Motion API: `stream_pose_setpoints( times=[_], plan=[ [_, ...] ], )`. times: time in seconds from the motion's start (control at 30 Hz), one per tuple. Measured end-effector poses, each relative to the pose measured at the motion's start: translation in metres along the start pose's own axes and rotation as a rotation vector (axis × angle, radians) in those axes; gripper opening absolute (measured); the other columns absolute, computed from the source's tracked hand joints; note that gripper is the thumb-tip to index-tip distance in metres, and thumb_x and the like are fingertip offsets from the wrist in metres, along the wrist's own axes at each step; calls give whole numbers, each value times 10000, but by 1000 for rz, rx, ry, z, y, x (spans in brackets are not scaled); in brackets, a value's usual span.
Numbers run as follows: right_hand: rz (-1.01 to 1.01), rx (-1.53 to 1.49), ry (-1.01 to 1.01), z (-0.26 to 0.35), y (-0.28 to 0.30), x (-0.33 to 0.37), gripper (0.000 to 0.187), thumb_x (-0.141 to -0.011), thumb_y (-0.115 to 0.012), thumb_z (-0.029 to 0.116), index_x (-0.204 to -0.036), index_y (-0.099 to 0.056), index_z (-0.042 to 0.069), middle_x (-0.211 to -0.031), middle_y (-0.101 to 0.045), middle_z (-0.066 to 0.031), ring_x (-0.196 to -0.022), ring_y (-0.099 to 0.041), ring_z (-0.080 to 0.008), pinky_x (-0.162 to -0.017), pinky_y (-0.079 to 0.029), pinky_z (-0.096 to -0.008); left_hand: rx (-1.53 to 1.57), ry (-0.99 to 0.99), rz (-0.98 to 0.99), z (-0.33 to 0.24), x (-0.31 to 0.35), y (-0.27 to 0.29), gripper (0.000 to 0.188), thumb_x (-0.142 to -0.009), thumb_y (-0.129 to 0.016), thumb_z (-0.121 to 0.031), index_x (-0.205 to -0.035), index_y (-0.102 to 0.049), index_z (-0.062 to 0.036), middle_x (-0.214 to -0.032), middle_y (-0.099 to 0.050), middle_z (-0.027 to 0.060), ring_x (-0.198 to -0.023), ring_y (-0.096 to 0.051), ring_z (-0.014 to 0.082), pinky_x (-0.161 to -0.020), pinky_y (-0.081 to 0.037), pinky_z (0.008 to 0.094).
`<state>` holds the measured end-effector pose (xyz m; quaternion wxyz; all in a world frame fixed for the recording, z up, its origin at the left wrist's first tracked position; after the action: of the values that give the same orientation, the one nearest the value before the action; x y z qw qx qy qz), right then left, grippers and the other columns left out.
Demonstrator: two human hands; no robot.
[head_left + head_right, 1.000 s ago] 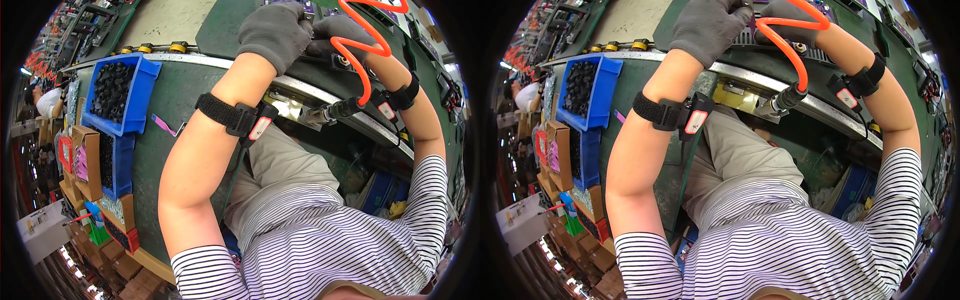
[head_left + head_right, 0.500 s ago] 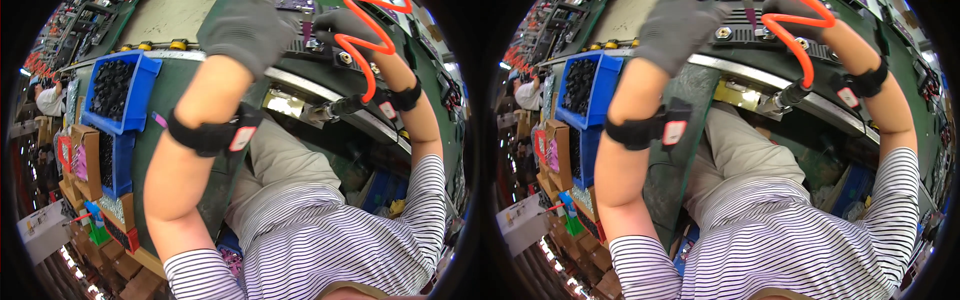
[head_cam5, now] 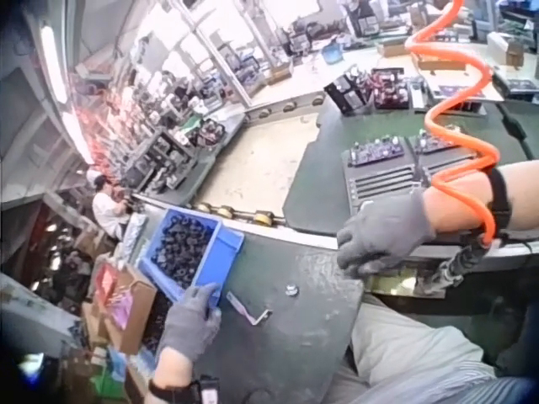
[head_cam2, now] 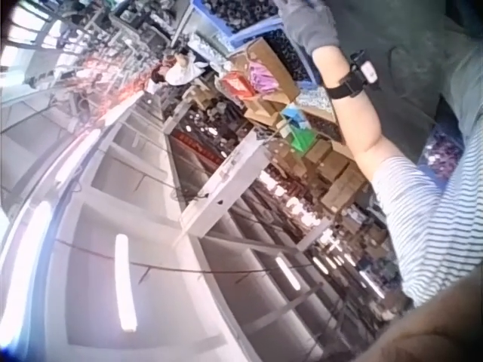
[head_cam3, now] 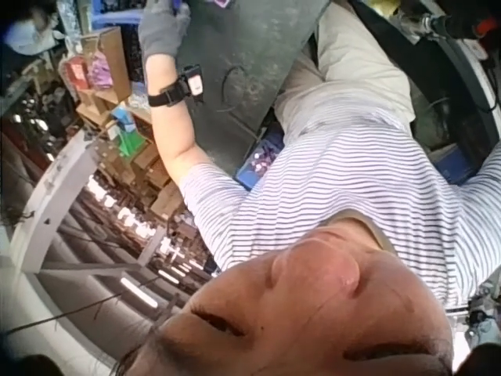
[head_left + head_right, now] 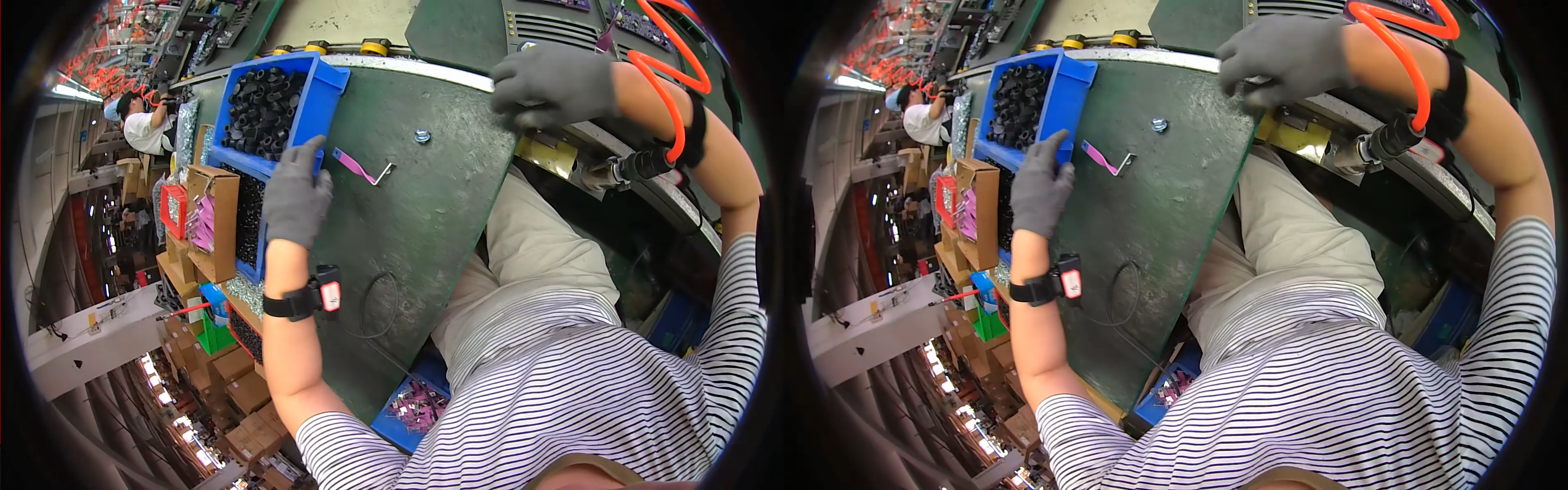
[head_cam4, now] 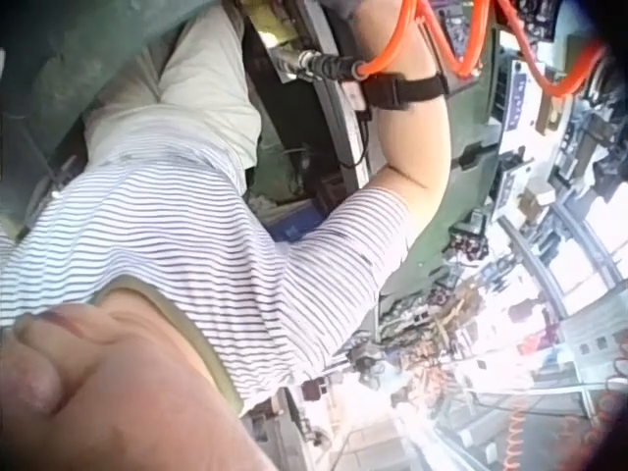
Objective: Assembling a metal electronics enclosure by installing internal components including PCBs and cooling fans, and securing panels with screws.
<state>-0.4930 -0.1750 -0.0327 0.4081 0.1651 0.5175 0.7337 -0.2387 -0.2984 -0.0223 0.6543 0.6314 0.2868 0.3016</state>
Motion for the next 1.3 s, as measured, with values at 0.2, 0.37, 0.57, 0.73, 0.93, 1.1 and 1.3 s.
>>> stream_pose_setpoints(
  times=[0.2,0.37,0.57,0.73,0.93,1.1,1.3],
  plan=[
    [-42,260,381,29,-49,-68,404,-834,-596,140,-1235,-570,100,-1294,-552,-98,-1148,-555,-283,-936,-474,-417,-187,32,66,-9,-2,-37,534,-838,-623,-136,-1356,-510,-201,-1281,-571,91,-1119,-580,318,-926,-504,426],
    [271,282,326,29,-84,-88,421,-818,-613,113,-1238,-582,105,-1336,-533,-80,-1181,-531,-278,-967,-456,-419,-123,0,72,-6,0,-46,291,-855,-632,-180,-1144,-619,-158,-1188,-598,82,-1068,-585,315,-874,-511,421],
    [13,-304,-142,-11,-23,-65,342,-808,-596,82,-1146,-644,60,-1120,-657,-95,-1034,-623,-244,-852,-500,-363,51,28,79,-15,6,-32,161,-887,-624,-242,-991,-617,-119,-1076,-607,92,-979,-608,333,-797,-504,443],
    [-156,-717,-378,-51,33,42,365,-794,-656,137,-1145,-663,37,-943,-673,-80,-853,-643,-134,-746,-513,-273,667,18,99,-74,-3,-10,191,-903,-640,-200,-1035,-626,-62,-847,-674,89,-734,-661,226,-649,-500,340],
    [-591,-717,-758,-76,86,215,361,-870,-606,55,-1229,-605,9,-1106,-639,-64,-930,-646,-130,-851,-532,-268,1221,-49,317,-204,-56,-16,217,-877,-689,-169,-1027,-660,-16,-780,-631,18,-669,-560,69,-585,-436,245],
    [-790,-561,-1069,-70,102,321,416,-849,-620,67,-1259,-558,29,-1016,-617,-30,-734,-604,-80,-595,-482,-205,1571,-173,238,-311,-121,-12,217,-917,-660,-225,-1022,-650,-36,-769,-592,-12,-620,-513,63,-550,-395,222],
    [-604,-393,-1120,-61,92,338,296,-841,-606,54,-1135,-640,40,-901,-643,-28,-572,-538,-72,-508,-434,-218,1378,-571,72,-411,-130,16,198,-929,-654,-199,-991,-680,-13,-858,-680,27,-765,-602,82,-691,-495,249]
  ],
)
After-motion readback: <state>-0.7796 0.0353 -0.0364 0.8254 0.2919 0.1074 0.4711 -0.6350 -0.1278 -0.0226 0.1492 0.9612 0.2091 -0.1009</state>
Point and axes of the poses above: each hand's wrist, its own x-axis away from the middle knuckle, its own y-axis out of the back of the hand, z = x × y, the point moved 10 cm from there along -x, towards the middle knuckle
